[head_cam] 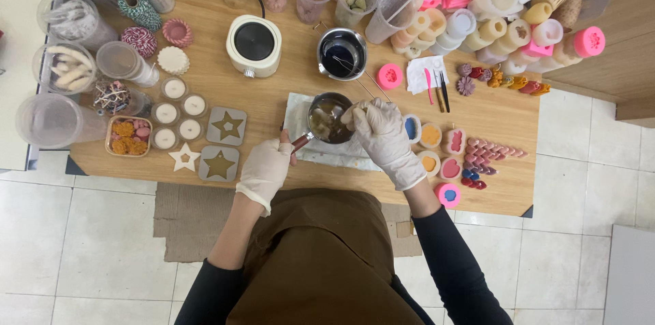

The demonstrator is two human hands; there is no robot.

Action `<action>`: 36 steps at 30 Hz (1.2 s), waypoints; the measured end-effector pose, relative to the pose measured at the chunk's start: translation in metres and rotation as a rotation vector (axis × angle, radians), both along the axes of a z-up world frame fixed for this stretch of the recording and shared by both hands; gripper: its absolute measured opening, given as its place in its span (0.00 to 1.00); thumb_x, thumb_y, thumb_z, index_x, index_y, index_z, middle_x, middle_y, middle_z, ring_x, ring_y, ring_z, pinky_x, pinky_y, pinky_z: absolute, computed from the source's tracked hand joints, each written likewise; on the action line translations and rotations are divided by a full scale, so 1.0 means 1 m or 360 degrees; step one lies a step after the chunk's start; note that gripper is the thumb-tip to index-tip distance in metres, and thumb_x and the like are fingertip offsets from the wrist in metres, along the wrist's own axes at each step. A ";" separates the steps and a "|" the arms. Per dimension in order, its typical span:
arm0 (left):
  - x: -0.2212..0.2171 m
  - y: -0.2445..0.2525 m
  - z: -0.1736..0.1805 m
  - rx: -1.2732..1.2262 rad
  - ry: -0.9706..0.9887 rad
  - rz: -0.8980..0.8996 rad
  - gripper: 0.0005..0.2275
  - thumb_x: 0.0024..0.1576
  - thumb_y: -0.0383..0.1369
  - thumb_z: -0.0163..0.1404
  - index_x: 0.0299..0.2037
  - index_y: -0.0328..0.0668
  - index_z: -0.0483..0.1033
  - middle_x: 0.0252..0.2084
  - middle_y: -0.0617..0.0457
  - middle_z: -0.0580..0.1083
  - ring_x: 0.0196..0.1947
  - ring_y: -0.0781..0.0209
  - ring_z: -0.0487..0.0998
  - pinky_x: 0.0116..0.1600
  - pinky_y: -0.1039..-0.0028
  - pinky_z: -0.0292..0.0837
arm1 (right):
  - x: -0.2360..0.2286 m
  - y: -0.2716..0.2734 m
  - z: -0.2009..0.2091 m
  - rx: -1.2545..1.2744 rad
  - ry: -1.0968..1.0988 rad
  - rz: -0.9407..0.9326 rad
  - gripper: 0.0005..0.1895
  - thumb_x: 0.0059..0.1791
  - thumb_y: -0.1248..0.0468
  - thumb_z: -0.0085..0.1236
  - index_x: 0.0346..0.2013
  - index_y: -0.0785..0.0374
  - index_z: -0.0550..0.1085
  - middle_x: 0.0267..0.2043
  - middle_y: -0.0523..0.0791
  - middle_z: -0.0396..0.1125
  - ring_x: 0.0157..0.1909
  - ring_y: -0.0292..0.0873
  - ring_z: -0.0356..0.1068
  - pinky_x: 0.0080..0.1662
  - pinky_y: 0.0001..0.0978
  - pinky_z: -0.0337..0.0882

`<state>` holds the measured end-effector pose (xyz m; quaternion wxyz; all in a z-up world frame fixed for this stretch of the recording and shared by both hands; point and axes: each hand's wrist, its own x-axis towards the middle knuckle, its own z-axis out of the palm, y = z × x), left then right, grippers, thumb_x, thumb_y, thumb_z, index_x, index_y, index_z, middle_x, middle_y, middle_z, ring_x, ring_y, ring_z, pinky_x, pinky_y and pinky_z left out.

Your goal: The person stirs a melted wax mixture in a small metal pot with a wooden stick and kemudian removes a finished candle from a silicone flower mold by hand.

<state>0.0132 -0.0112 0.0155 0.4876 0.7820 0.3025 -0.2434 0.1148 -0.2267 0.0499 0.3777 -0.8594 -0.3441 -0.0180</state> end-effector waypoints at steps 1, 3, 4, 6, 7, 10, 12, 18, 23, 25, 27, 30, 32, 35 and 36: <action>0.000 0.001 -0.001 0.0000 0.0016 0.0005 0.30 0.67 0.52 0.31 0.25 0.40 0.77 0.19 0.46 0.72 0.17 0.53 0.74 0.32 0.63 0.71 | 0.000 0.002 0.000 0.0003 0.0000 0.0002 0.07 0.55 0.69 0.51 0.34 0.61 0.76 0.31 0.44 0.73 0.34 0.46 0.72 0.41 0.40 0.71; -0.003 0.001 -0.002 -0.0004 -0.0001 0.0002 0.30 0.67 0.52 0.31 0.24 0.40 0.78 0.18 0.47 0.72 0.17 0.54 0.73 0.32 0.63 0.70 | -0.003 0.003 0.000 0.0307 0.0260 -0.0115 0.08 0.57 0.70 0.48 0.38 0.61 0.75 0.36 0.43 0.74 0.38 0.45 0.75 0.44 0.36 0.74; -0.004 0.001 -0.003 -0.0009 -0.0022 -0.0007 0.30 0.67 0.52 0.31 0.24 0.40 0.78 0.18 0.47 0.71 0.17 0.54 0.72 0.32 0.64 0.70 | -0.003 0.004 0.000 0.0308 0.0260 -0.0120 0.08 0.57 0.70 0.48 0.38 0.61 0.75 0.36 0.43 0.74 0.38 0.45 0.75 0.44 0.36 0.74; -0.002 0.001 -0.003 -0.0002 -0.0011 -0.0015 0.30 0.66 0.52 0.31 0.24 0.41 0.78 0.18 0.49 0.71 0.16 0.55 0.73 0.32 0.64 0.70 | -0.001 0.005 0.000 0.0083 0.0106 0.0053 0.08 0.56 0.69 0.50 0.38 0.60 0.77 0.33 0.42 0.75 0.38 0.46 0.74 0.45 0.37 0.73; 0.000 0.001 -0.003 0.0006 0.0000 -0.0018 0.30 0.66 0.52 0.31 0.23 0.42 0.78 0.18 0.51 0.72 0.16 0.55 0.73 0.32 0.65 0.71 | 0.000 0.005 0.000 0.0083 0.0102 0.0049 0.08 0.56 0.69 0.50 0.38 0.60 0.77 0.33 0.42 0.75 0.38 0.46 0.74 0.45 0.37 0.73; -0.002 0.002 -0.001 -0.0011 0.0044 -0.0006 0.30 0.67 0.52 0.31 0.24 0.41 0.78 0.18 0.47 0.70 0.16 0.55 0.71 0.31 0.64 0.70 | -0.002 0.006 -0.003 -0.0046 -0.0059 -0.0047 0.07 0.55 0.69 0.51 0.36 0.61 0.77 0.31 0.43 0.76 0.37 0.48 0.74 0.44 0.40 0.70; -0.001 0.002 0.001 0.0007 0.0040 -0.0021 0.30 0.67 0.52 0.30 0.24 0.41 0.78 0.18 0.47 0.70 0.16 0.55 0.72 0.32 0.64 0.70 | -0.005 0.008 -0.006 0.0321 0.0261 -0.0169 0.08 0.58 0.67 0.48 0.39 0.61 0.75 0.36 0.45 0.74 0.37 0.44 0.77 0.43 0.34 0.75; -0.001 0.002 0.003 -0.0031 0.0056 0.0007 0.30 0.66 0.52 0.30 0.24 0.41 0.78 0.18 0.50 0.70 0.17 0.55 0.72 0.32 0.64 0.70 | -0.001 0.007 -0.009 0.0279 0.0125 -0.0226 0.08 0.58 0.67 0.47 0.38 0.62 0.74 0.35 0.45 0.75 0.37 0.45 0.76 0.43 0.36 0.74; -0.004 0.002 -0.004 0.0030 -0.0044 -0.0045 0.30 0.66 0.52 0.31 0.23 0.40 0.78 0.18 0.48 0.71 0.17 0.54 0.72 0.32 0.63 0.69 | -0.001 0.013 -0.011 -0.0117 -0.0239 -0.0263 0.07 0.54 0.67 0.52 0.34 0.60 0.77 0.30 0.46 0.75 0.35 0.48 0.73 0.42 0.41 0.71; -0.004 0.003 -0.006 0.0055 -0.0077 -0.0055 0.31 0.67 0.52 0.31 0.22 0.40 0.79 0.17 0.47 0.71 0.18 0.54 0.72 0.32 0.64 0.68 | 0.001 0.018 -0.011 -0.0031 -0.0035 -0.0291 0.09 0.56 0.66 0.52 0.33 0.60 0.77 0.27 0.44 0.75 0.33 0.44 0.74 0.41 0.38 0.72; -0.006 0.003 -0.005 0.0065 -0.0109 -0.0056 0.31 0.66 0.52 0.31 0.22 0.40 0.79 0.17 0.49 0.71 0.18 0.55 0.71 0.32 0.64 0.68 | -0.002 0.025 -0.009 0.0472 0.0459 -0.0562 0.10 0.57 0.66 0.48 0.34 0.61 0.75 0.32 0.44 0.76 0.32 0.36 0.78 0.37 0.29 0.76; -0.003 0.003 0.001 0.0061 -0.0043 -0.0059 0.30 0.67 0.52 0.30 0.24 0.41 0.79 0.17 0.50 0.69 0.18 0.55 0.71 0.31 0.64 0.67 | -0.001 0.034 -0.002 0.0332 0.0528 -0.0816 0.10 0.56 0.63 0.51 0.33 0.62 0.78 0.25 0.43 0.76 0.27 0.36 0.77 0.33 0.29 0.74; -0.002 0.001 0.006 0.0056 0.0063 -0.0064 0.30 0.67 0.53 0.30 0.26 0.42 0.78 0.17 0.49 0.67 0.18 0.54 0.70 0.31 0.64 0.67 | -0.005 0.039 0.003 0.0314 0.0475 -0.0775 0.10 0.56 0.63 0.52 0.34 0.63 0.77 0.25 0.43 0.76 0.26 0.36 0.77 0.32 0.28 0.74; -0.002 0.002 0.012 0.0079 -0.0014 -0.0065 0.30 0.66 0.53 0.31 0.26 0.41 0.78 0.16 0.51 0.67 0.18 0.56 0.70 0.30 0.65 0.67 | -0.005 0.041 0.007 0.0238 0.0425 -0.0655 0.10 0.55 0.62 0.54 0.34 0.63 0.77 0.25 0.44 0.76 0.26 0.36 0.77 0.32 0.28 0.74; -0.001 0.001 0.014 0.0077 0.0032 -0.0053 0.29 0.66 0.53 0.31 0.25 0.42 0.78 0.16 0.51 0.67 0.18 0.56 0.70 0.30 0.65 0.67 | -0.004 0.040 0.007 0.0170 0.0430 -0.0596 0.10 0.55 0.61 0.55 0.34 0.63 0.78 0.26 0.44 0.76 0.27 0.37 0.77 0.33 0.28 0.74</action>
